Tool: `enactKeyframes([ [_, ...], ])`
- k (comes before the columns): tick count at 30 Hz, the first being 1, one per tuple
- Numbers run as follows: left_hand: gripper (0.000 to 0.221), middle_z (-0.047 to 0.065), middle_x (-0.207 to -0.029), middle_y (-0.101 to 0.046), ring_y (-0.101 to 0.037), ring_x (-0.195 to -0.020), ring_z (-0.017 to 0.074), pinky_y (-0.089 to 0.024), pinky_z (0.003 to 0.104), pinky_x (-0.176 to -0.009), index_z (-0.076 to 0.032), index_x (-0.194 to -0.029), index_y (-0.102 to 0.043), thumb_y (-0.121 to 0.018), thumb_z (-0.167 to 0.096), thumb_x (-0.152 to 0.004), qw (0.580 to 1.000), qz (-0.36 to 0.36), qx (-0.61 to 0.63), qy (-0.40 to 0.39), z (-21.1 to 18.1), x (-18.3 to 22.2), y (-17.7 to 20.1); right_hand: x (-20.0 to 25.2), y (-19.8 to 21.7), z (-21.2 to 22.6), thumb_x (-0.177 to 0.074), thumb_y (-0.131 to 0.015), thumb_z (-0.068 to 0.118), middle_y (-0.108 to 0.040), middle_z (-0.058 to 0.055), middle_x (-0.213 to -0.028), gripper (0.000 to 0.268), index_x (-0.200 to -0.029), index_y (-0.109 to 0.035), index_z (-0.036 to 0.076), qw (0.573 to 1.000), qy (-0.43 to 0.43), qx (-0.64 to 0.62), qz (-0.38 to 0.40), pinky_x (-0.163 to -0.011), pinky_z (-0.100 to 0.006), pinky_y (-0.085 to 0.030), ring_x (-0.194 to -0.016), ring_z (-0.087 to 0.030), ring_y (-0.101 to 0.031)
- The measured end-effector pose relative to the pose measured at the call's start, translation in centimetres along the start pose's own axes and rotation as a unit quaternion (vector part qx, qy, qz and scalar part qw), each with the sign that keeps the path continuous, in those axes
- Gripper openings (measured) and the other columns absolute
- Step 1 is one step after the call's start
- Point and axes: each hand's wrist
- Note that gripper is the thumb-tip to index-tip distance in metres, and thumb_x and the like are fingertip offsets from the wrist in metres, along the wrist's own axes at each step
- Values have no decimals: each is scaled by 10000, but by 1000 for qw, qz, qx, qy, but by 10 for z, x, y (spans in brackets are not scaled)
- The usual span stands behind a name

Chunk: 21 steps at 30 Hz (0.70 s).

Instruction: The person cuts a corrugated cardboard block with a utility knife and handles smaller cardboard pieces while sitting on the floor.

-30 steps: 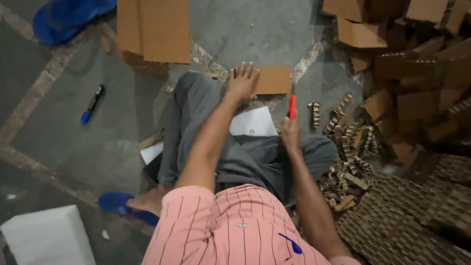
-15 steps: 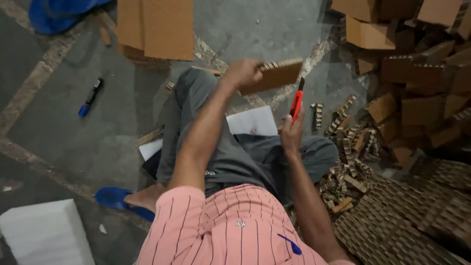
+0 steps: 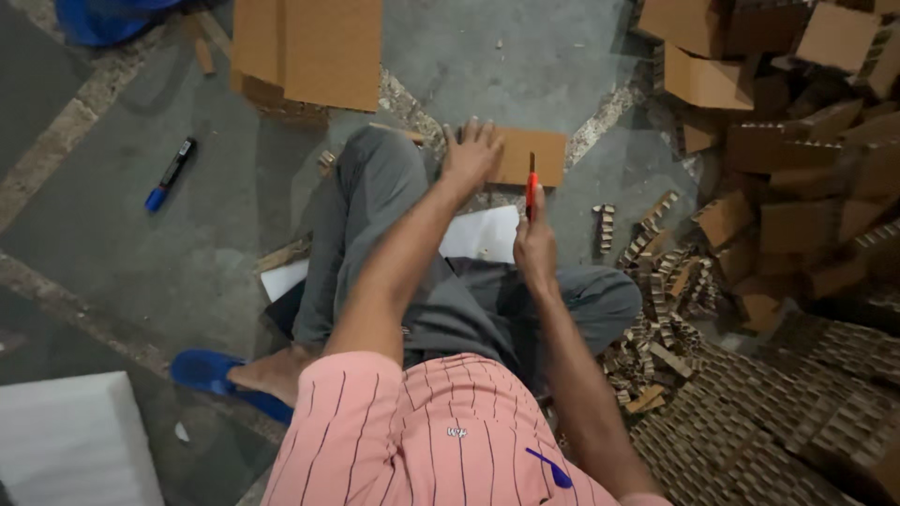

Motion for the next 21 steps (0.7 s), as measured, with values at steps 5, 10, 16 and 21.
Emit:
enactKeyframes([
  [5, 981, 137, -1684, -167, -100, -1544, 423, -182, 766, -1141, -300, -1610, -273, -779, -521, -799, 999, 25, -16, -17, -9, 4, -8, -20, -1, 13, -1052, -502, 154, -678, -344, -994, 685, -1635, -201, 353, 998, 34, 43, -3, -697, -623, -458, -861, -563, -633],
  [10, 957, 136, -1683, -173, -106, -1533, 463, -257, 762, -1118, -383, -1600, -282, -799, -518, -805, 1000, -21, -11, 0, -11, -8, -26, -49, -9, 2, -1005, -503, 113, -683, -340, -988, 735, -1640, -191, 313, 996, 62, 59, -4, -721, -609, -487, -871, -539, -657],
  [16, 1027, 129, -1690, -135, -74, -1547, 445, -294, 717, -1127, -371, -1607, -244, -812, -557, -772, 999, 31, -12, 11, -14, -5, -13, -63, -14, -8, -991, -518, 122, -683, -336, -955, 727, -1633, -232, 306, 995, 36, 90, 15, -755, -614, -481, -860, -537, -656],
  [21, 1048, 132, -1689, -158, -102, -1542, 455, -321, 692, -1135, -359, -1634, -237, -819, -545, -783, 1000, 0, -25, 12, -15, -7, -22, -68, -17, -13, -1033, -512, 149, -682, -337, -953, 691, -1635, -211, 302, 995, 56, 87, 9, -749, -618, -476, -856, -544, -652],
])
Point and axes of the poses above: each hand's wrist, its own x-axis away from the middle knuckle, its own y-axis out of the back of the hand, z = x × y
